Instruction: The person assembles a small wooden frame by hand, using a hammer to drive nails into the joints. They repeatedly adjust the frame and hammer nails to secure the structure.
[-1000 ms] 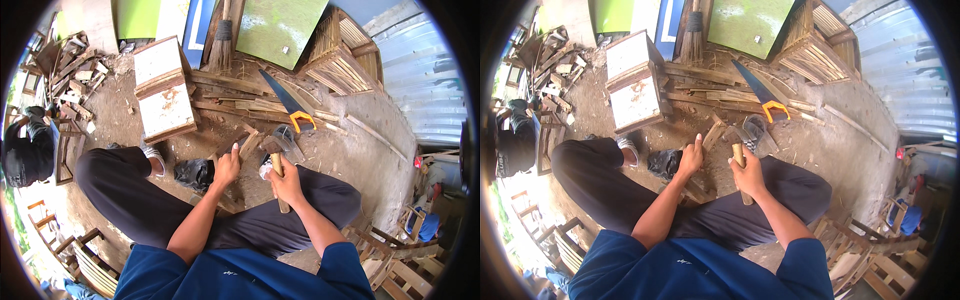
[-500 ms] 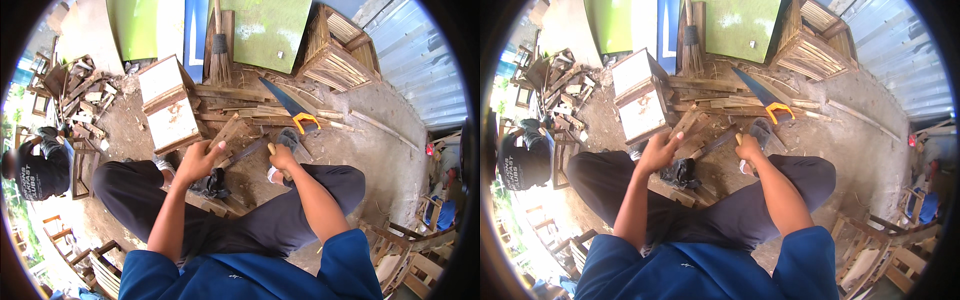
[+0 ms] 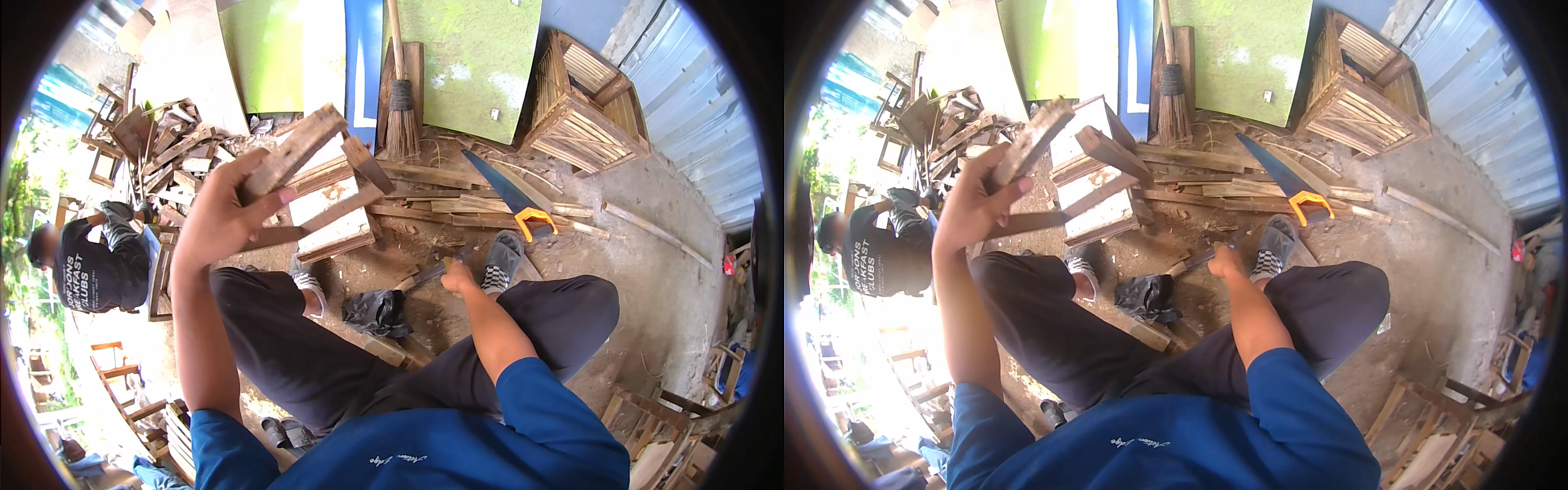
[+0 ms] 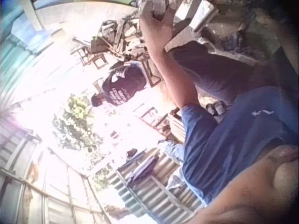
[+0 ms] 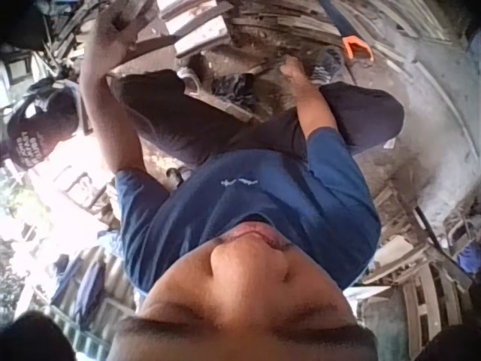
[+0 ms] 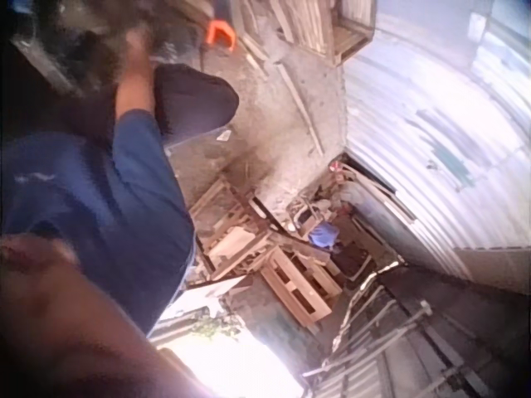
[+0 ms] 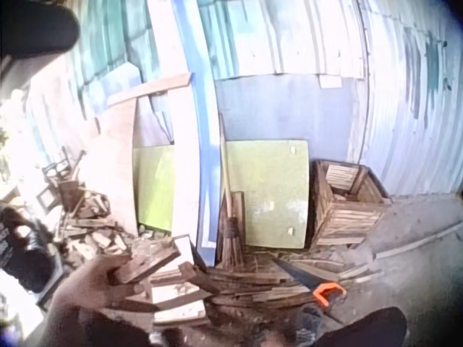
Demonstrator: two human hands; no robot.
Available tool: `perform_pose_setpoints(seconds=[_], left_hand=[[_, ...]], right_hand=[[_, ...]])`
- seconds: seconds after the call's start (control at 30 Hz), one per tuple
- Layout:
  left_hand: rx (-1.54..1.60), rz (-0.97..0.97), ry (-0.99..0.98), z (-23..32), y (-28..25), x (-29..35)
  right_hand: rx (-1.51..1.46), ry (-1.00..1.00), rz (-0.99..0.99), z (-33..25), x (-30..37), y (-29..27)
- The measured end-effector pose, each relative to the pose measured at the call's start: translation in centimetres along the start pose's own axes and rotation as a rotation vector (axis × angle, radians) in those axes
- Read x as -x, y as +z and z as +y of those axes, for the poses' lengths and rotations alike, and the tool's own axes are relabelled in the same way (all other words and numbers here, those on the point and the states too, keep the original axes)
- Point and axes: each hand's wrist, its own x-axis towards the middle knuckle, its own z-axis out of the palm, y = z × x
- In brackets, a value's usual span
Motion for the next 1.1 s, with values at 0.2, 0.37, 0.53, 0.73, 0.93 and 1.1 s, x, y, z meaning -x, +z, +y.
perform_pose_setpoints(seconds=[0.2,0.37,0.53,0.73,0.93,1.1], left_hand=[[-0.103,0.049,0.168,-1.5,-1.0,-2.3],[-0.182,0.034,0.197,-4.5,-0.7,-4.4],[-0.261,-0.04,0.137,-6.9,-0.4,-4.3],[-0.31,-0.123,0.245,-8.8,-0.4,-4.5],[-0.336,-0.089,0.238,-10.1,-0.1,-4.5],[-0.252,0.162,0.458,-9.6,2.1,-4.5]], right_hand=[[0.236,-0.083,-0.034,-1.4,0.8,-0.7],[0.101,-0.147,0.221,-7.6,4.0,-5.2],[-0.22,-0.767,0.406,-16.1,10.4,-13.7],[-0.113,-1.069,0.245,-22.5,18.3,-17.8],[-0.079,-1.074,0.178,-26.3,16.0,-13.3],[-0.22,-1.214,0.201,-28.1,14.9,-12.6]])
